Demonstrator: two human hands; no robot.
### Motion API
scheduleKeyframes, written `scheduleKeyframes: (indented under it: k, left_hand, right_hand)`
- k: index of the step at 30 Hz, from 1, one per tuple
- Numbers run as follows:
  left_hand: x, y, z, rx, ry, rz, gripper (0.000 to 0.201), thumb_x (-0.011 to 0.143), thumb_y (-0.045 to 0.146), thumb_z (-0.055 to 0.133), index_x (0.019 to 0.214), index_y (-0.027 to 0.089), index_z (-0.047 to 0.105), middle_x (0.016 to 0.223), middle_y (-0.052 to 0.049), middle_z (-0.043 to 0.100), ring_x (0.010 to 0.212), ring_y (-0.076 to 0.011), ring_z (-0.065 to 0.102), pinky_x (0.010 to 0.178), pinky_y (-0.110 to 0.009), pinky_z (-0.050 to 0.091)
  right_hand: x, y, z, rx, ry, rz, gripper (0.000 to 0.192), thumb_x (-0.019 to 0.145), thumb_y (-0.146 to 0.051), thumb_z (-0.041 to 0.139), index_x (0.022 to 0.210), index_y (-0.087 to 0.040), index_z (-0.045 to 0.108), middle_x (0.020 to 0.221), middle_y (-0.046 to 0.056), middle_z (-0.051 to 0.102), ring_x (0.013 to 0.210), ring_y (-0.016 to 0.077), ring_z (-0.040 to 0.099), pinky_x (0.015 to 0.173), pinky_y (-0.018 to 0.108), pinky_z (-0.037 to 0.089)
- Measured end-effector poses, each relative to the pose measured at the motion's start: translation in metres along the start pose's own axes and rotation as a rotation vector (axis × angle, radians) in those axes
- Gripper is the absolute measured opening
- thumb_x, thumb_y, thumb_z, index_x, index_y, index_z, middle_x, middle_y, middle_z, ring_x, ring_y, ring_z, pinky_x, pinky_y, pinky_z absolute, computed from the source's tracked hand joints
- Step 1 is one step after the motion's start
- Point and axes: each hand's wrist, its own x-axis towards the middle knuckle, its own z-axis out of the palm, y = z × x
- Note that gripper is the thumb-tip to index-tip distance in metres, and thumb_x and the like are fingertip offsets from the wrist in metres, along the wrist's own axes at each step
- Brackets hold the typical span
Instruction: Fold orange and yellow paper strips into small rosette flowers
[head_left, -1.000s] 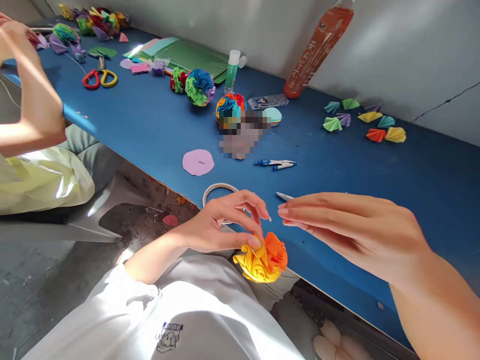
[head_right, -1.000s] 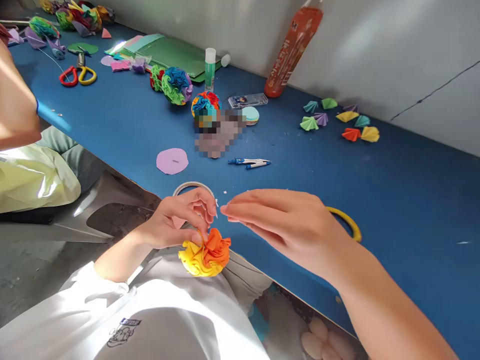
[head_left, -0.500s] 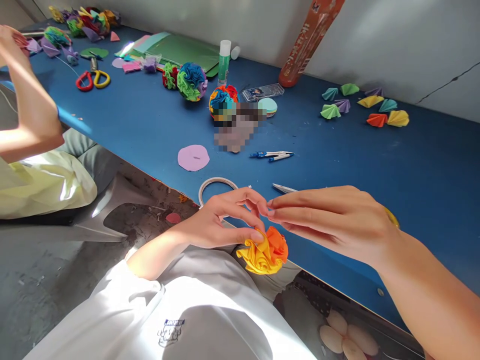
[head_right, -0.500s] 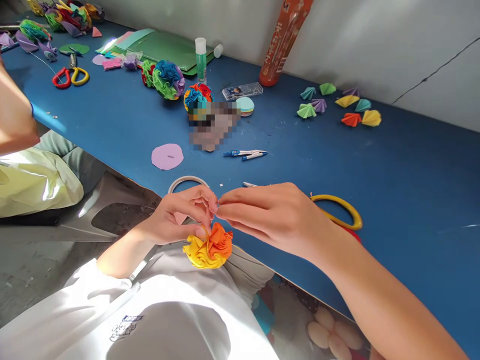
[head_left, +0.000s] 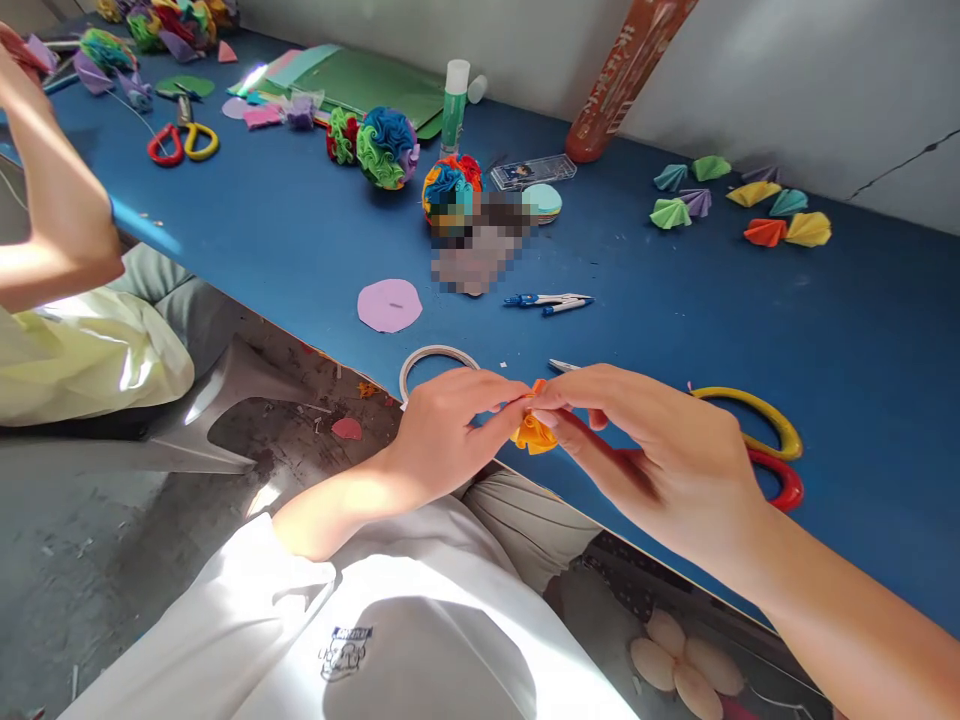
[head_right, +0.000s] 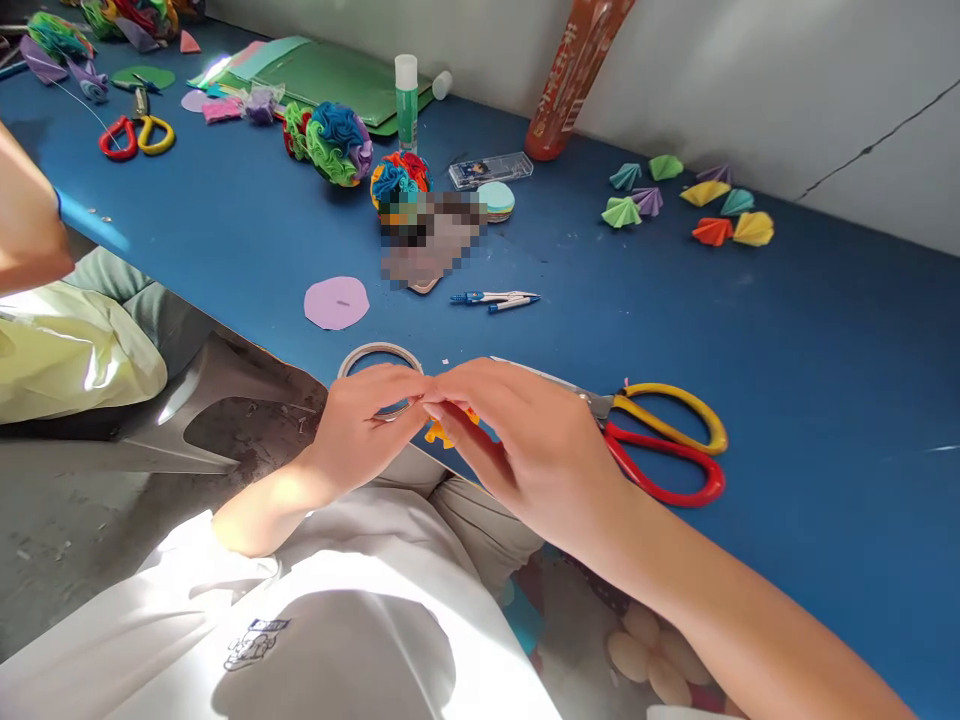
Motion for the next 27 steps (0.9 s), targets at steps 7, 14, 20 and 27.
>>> scheduleKeyframes:
  k: [7,14,20,27]
  left_hand:
    - [0.0,0.001,-0.001,-0.109,-0.049,-0.153,0.016,0.088,0.023,0.059,0.083,0.018,0.073,0.075,-0.002,0.073,0.067,-0.0108,0.065,0.057,-0.018,0.054]
    - [-0.001,-0.001,0.007,0.102,0.14,0.046,0.017,0.088,0.018,0.056,0.085,0.015,0.072,0.076,-0.004,0.074,0.066,-0.0129,0.066,0.062,-0.023,0.055]
    - [0.001,0.006,0.009,-0.047,0.231,-0.071,0.013,0.084,0.016,0.061,0.083,0.015,0.074,0.075,-0.003,0.075,0.061,-0.01,0.064,0.058,-0.02,0.055]
    - [0.003,0.015,0.007,-0.391,0.21,-0.386,0.011,0.08,0.025,0.069,0.083,0.019,0.077,0.078,-0.003,0.075,0.066,-0.0092,0.067,0.057,-0.016,0.056]
  right_hand:
    - [-0.004,0.015,0.002,-0.042,-0.076,0.073,0.009,0.092,-0.011,0.052,0.097,-0.018,0.055,0.088,0.005,0.068,0.077,0.0147,0.066,0.064,0.025,0.052]
    - [-0.008,-0.001,0.012,-0.122,0.061,-0.043,0.021,0.087,-0.005,0.051,0.102,-0.019,0.049,0.096,0.008,0.07,0.091,0.0193,0.066,0.075,0.032,0.053]
    - [-0.01,0.003,0.025,-0.087,0.131,-0.067,0.027,0.084,0.0,0.051,0.102,-0.021,0.048,0.088,0.005,0.069,0.081,0.0173,0.066,0.065,0.03,0.054]
    - [-0.004,0.004,0.02,-0.084,0.207,0.12,0.018,0.086,-0.008,0.06,0.097,-0.022,0.056,0.092,0.004,0.064,0.077,0.0144,0.061,0.066,0.028,0.052]
